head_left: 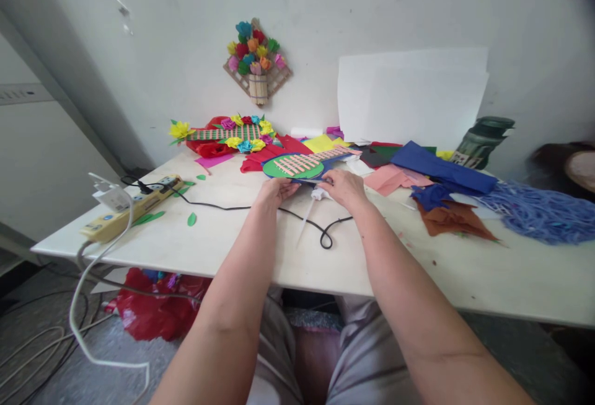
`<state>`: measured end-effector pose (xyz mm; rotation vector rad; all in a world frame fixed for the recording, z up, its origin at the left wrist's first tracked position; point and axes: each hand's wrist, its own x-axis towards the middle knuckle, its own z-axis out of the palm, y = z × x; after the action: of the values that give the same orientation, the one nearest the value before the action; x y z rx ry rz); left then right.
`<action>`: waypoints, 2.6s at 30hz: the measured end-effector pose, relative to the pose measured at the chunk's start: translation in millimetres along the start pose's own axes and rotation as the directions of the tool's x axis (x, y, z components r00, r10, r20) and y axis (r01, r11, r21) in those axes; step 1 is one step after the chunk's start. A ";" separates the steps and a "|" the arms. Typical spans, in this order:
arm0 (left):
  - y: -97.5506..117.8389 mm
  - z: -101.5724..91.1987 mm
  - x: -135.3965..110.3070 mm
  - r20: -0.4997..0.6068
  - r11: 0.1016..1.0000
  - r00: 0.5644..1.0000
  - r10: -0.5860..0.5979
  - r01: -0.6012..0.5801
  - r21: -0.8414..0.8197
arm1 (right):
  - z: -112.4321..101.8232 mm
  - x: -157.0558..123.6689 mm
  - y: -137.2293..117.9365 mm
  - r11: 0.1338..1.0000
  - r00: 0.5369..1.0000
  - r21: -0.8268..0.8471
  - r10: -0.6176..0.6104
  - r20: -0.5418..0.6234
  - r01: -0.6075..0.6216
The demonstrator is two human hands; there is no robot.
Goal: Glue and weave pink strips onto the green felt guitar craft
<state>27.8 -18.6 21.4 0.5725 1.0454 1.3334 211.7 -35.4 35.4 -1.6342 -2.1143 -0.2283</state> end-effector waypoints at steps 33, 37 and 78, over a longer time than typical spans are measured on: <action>-0.6 -4.1 4.2 0.020 1.000 1.000 -0.013 0.014 -0.010 | 4.0 0.1 -4.3 1.000 1.000 -0.016 0.005 0.028 -0.005; 2.5 -4.0 0.8 -0.006 0.999 0.999 -0.043 0.043 -0.017 | 2.1 -0.4 -1.3 0.999 0.999 -0.023 0.026 0.038 -0.025; 2.8 -4.5 -0.1 0.019 0.995 1.000 0.014 -0.012 -0.099 | 6.1 0.9 -3.2 1.000 0.999 -0.020 0.025 0.035 -0.024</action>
<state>22.6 -19.1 21.7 0.5176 0.9557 1.3804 207.0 -33.1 30.9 -1.6856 -2.1230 -0.2149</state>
